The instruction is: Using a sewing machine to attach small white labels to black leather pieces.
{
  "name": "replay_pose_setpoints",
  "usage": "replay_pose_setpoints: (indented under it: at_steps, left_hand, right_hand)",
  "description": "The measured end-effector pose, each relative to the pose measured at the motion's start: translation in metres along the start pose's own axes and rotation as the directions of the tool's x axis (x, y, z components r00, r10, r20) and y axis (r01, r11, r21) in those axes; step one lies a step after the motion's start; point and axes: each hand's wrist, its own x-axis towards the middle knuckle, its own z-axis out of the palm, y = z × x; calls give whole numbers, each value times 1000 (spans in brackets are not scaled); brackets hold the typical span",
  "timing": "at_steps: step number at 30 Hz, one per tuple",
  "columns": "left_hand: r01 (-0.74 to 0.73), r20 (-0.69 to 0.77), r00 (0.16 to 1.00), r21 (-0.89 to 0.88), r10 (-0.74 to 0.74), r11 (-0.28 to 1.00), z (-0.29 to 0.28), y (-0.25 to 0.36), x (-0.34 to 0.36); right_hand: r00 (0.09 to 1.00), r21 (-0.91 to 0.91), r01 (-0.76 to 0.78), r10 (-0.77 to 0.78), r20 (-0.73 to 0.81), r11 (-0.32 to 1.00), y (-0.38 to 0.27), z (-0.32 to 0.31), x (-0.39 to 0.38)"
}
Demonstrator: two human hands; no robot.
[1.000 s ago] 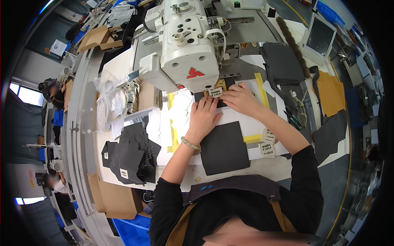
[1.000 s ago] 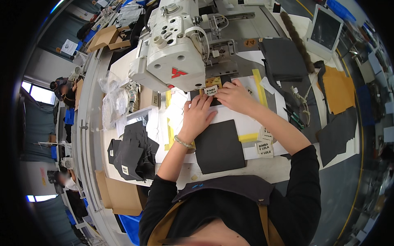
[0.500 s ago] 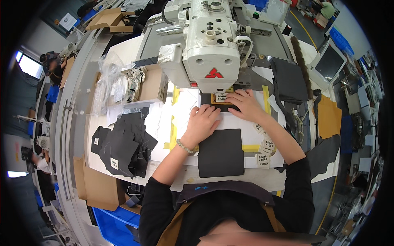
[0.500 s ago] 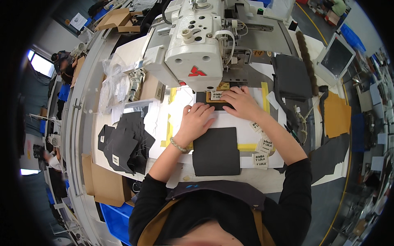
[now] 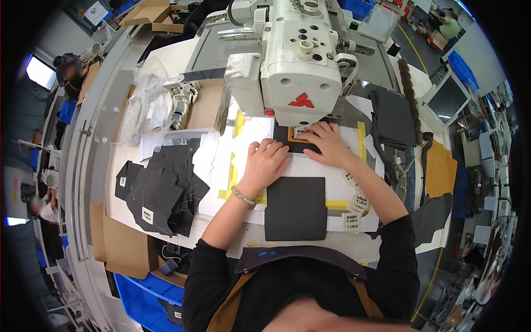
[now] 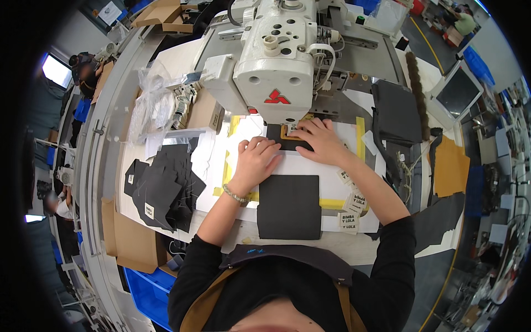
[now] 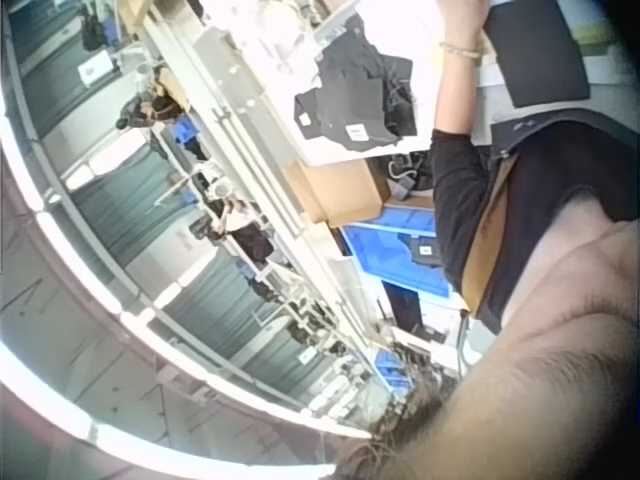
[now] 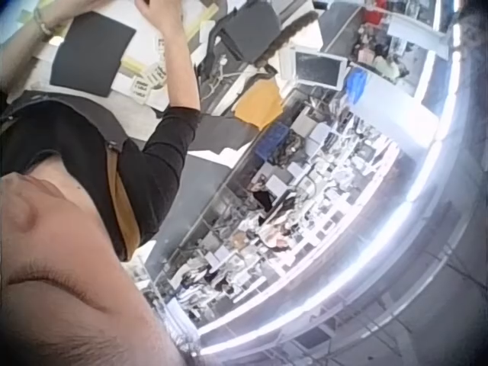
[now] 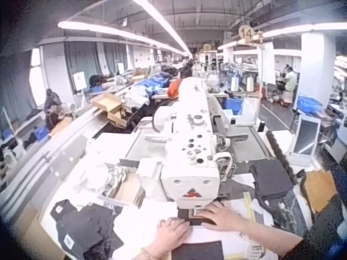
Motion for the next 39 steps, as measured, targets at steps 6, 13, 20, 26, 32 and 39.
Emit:
replay_pose_setpoints:
  at_steps: [6, 13, 20, 26, 32, 39]
  left_hand:
    - [5, -23, 1000, -27, -6, 1000, 2, -2, 0]
    - [29, -19, 999, -23, -29, 999, -3, -3, -1]
    - [38, 87, 995, 48, -42, 998, -17, 3, -17]
    - [149, 138, 979, 11, -149, 989, -31, 8, -51]
    - [278, 272, 915, 108, -297, 955, -38, 13, -76]
    - [317, 298, 889, 143, -347, 937, -41, 24, -91]
  right_hand:
    - [999, -4, -53, 53, 13, 999, -7, -1, 3]
    - [1000, 19, -14, 14, -16, 1000, 2, 0, -5]
    - [999, 8, 32, -32, -16, 999, 12, 0, -13]
    - [1000, 23, 28, -28, 7, 999, 10, -3, -14]
    - [999, 10, 14, -14, 39, 1000, 8, -4, -12]
    - [999, -8, 10, -10, 54, 1000, 10, -1, -13]
